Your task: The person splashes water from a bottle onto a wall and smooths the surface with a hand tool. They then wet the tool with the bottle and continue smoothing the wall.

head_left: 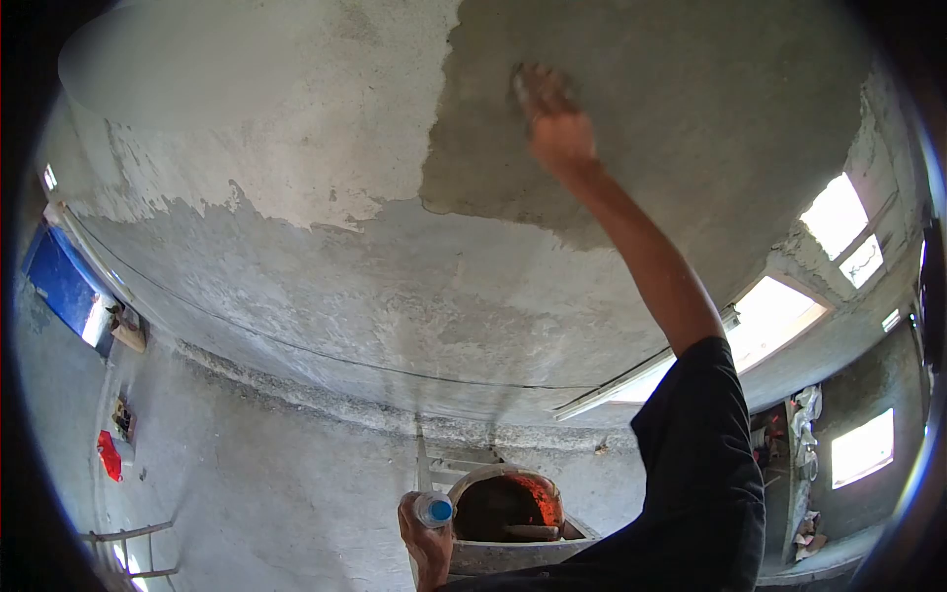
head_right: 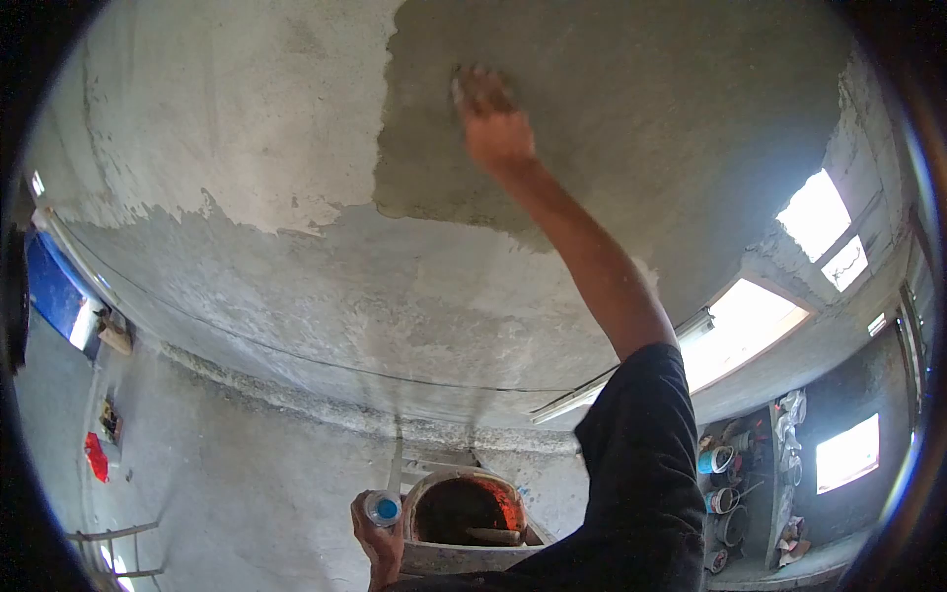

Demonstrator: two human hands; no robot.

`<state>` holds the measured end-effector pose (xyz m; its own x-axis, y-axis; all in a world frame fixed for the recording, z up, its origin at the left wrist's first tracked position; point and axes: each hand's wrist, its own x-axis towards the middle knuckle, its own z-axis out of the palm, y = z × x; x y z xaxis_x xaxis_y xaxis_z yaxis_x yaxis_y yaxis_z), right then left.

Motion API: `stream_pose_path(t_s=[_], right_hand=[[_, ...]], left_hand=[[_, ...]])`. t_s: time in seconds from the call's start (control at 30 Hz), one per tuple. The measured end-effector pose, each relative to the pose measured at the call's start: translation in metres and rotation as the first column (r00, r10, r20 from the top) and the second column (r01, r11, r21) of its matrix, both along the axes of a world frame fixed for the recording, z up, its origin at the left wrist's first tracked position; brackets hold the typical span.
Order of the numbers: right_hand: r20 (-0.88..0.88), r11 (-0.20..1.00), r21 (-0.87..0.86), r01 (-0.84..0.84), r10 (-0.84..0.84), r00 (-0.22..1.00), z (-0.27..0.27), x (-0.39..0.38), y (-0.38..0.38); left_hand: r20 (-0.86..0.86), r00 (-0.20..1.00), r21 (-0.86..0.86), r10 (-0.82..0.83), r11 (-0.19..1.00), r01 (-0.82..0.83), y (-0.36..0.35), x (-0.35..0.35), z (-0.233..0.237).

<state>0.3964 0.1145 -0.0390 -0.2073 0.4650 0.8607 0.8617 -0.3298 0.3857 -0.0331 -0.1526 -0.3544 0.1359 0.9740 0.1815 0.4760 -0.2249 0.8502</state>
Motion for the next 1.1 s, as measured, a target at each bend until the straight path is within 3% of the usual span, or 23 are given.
stream_pose_path(t_s=[0.07,0.1,0.17,0.27,0.4,0.47,0.5,0.57,0.6,0.67,0.77,0.83,0.9,0.93,1.0,1.1], right_hand=[[-0.026,0.974,-0.148,-0.17,0.168,0.985,-0.026,-0.002,-0.004],[-0.021,0.974,-0.143,-0.174,0.173,0.985,-0.017,-0.008,-0.007],[-0.119,0.996,0.012,-0.091,0.092,0.989,0.018,-0.022,-0.025],[-0.153,0.987,0.096,-0.129,0.142,0.978,0.059,-0.011,-0.024],[0.033,0.995,0.057,-0.078,0.077,0.997,0.018,0.002,-0.006],[0.075,0.985,-0.13,-0.11,0.12,0.99,-0.014,0.002,-0.004],[0.077,0.986,-0.124,-0.11,0.12,0.99,-0.009,-0.003,-0.011],[-0.217,0.994,-0.093,-0.063,0.042,0.975,0.015,-0.019,-0.027],[-0.22,0.994,-0.092,-0.065,0.043,0.975,0.032,-0.017,-0.028],[0.025,0.973,0.181,-0.142,0.14,0.99,0.063,-0.004,-0.024],[0.063,0.976,0.175,-0.129,0.119,0.991,0.046,0.006,-0.011],[0.037,1.0,0.018,0.009,-0.01,0.999,0.004,0.001,-0.006],[0.011,0.966,-0.218,-0.136,0.142,0.99,-0.034,-0.007,-0.016],[0.014,0.967,-0.216,-0.135,0.141,0.99,-0.036,-0.008,-0.019],[0.023,0.958,-0.171,-0.229,0.236,0.971,-0.032,-0.007,-0.027],[-0.054,0.988,0.099,-0.12,0.126,0.991,0.037,0.005,-0.043]], left_hand=[[-0.001,1.0,-0.008,0.016,1.0,-0.016,0.0,-0.003,-0.001],[0.004,1.0,0.009,0.003,1.0,-0.003,0.0,-0.002,0.0],[0.005,1.0,0.024,-0.01,1.0,0.009,0.0,-0.001,0.002],[-0.002,1.0,-0.002,0.016,1.0,-0.016,-0.001,0.0,0.002],[-0.004,1.0,-0.012,0.015,1.0,-0.015,0.002,0.0,0.0],[-0.012,1.0,-0.019,0.017,1.0,-0.017,0.0,-0.002,0.001],[-0.006,1.0,-0.02,0.004,1.0,-0.004,0.0,-0.001,0.003],[0.0,1.0,-0.021,-0.002,1.0,0.002,0.001,0.0,0.004],[0.006,1.0,-0.014,-0.001,1.0,0.001,0.001,0.0,0.003],[0.011,1.0,-0.013,-0.003,1.0,0.003,0.0,0.0,0.004],[-0.017,1.0,-0.035,0.008,0.999,-0.008,0.002,0.0,0.008],[0.003,1.0,-0.045,0.018,0.999,-0.018,0.002,0.001,0.008],[0.001,1.0,-0.028,0.012,1.0,-0.012,0.001,0.0,0.005],[-0.001,1.0,-0.005,0.005,1.0,-0.005,0.002,0.001,0.004],[0.005,1.0,-0.007,-0.013,1.0,0.013,0.001,0.0,0.006],[0.008,1.0,-0.001,-0.027,1.0,0.027,0.004,0.0,0.004]])
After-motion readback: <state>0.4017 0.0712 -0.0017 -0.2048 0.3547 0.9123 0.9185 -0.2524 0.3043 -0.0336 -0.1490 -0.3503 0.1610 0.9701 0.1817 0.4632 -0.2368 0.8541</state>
